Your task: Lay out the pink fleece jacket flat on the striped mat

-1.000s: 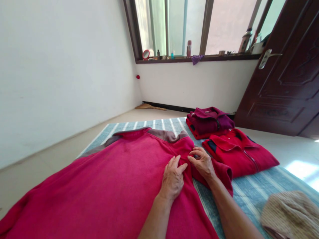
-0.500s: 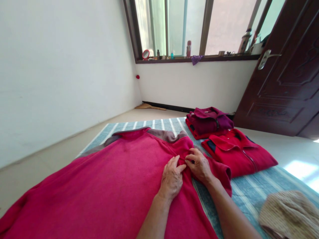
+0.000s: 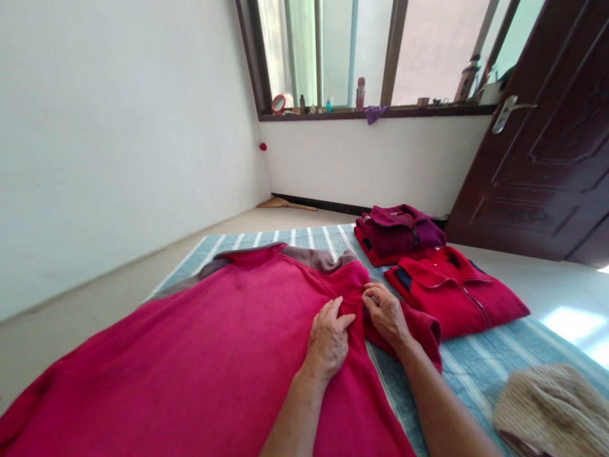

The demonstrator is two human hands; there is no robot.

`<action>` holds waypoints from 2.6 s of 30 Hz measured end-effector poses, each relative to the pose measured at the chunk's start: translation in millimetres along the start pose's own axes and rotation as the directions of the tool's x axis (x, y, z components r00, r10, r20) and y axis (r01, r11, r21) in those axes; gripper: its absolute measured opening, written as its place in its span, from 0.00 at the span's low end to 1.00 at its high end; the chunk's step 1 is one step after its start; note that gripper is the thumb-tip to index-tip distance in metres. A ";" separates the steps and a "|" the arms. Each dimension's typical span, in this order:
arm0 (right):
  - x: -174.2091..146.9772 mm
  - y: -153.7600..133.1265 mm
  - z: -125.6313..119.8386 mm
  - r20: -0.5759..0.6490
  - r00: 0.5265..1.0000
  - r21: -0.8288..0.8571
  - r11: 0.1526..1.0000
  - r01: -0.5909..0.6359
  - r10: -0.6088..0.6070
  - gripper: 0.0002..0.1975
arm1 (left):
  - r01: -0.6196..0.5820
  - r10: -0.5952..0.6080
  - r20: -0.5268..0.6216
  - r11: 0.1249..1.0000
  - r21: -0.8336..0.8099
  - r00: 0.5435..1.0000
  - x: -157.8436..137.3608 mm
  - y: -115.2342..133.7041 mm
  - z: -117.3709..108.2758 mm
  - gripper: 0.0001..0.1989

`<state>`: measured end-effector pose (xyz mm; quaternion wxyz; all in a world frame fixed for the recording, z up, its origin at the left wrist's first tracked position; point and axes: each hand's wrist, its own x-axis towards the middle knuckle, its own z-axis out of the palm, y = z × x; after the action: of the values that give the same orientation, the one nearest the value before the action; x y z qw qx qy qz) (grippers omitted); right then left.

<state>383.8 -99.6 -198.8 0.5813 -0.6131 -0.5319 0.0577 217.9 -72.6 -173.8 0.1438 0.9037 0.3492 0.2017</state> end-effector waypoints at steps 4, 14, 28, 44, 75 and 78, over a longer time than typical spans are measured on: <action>0.5 -3.7 -0.9 -0.015 1.000 0.015 1.000 -0.019 0.020 0.07 | -0.002 0.002 -0.010 1.000 -0.007 1.000 0.3 -0.2 0.0 0.21; -5.1 -10.1 -0.1 0.155 0.985 -0.208 0.972 0.107 -0.076 0.04 | -0.010 0.009 -0.030 1.000 -0.014 0.999 0.4 -0.2 0.6 0.21; -0.4 -6.6 -2.3 0.072 0.997 -0.005 1.000 -0.017 0.017 0.06 | -0.017 0.017 -0.023 1.000 -0.013 1.000 1.5 -0.4 -1.0 0.20; 2.4 -9.4 -2.4 -0.092 0.993 0.077 0.995 -0.069 0.076 0.05 | -0.012 0.013 0.027 0.999 -0.034 1.000 1.0 0.8 1.2 0.29; 3.4 -8.3 3.7 -0.085 0.996 -0.063 0.998 -0.001 -0.004 0.05 | -0.141 0.133 -0.172 0.990 -0.031 0.976 0.4 -8.9 14.1 0.19; 3.3 -8.1 4.2 -0.094 0.995 -0.058 0.998 0.012 -0.017 0.05 | -0.185 0.173 -0.229 0.982 -0.034 0.958 1.4 -11.1 16.3 0.18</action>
<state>377.7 -96.5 -192.0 0.5886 -0.6275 -0.5096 0.0091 220.1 -65.7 -192.2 0.1093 0.8986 0.2745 0.3243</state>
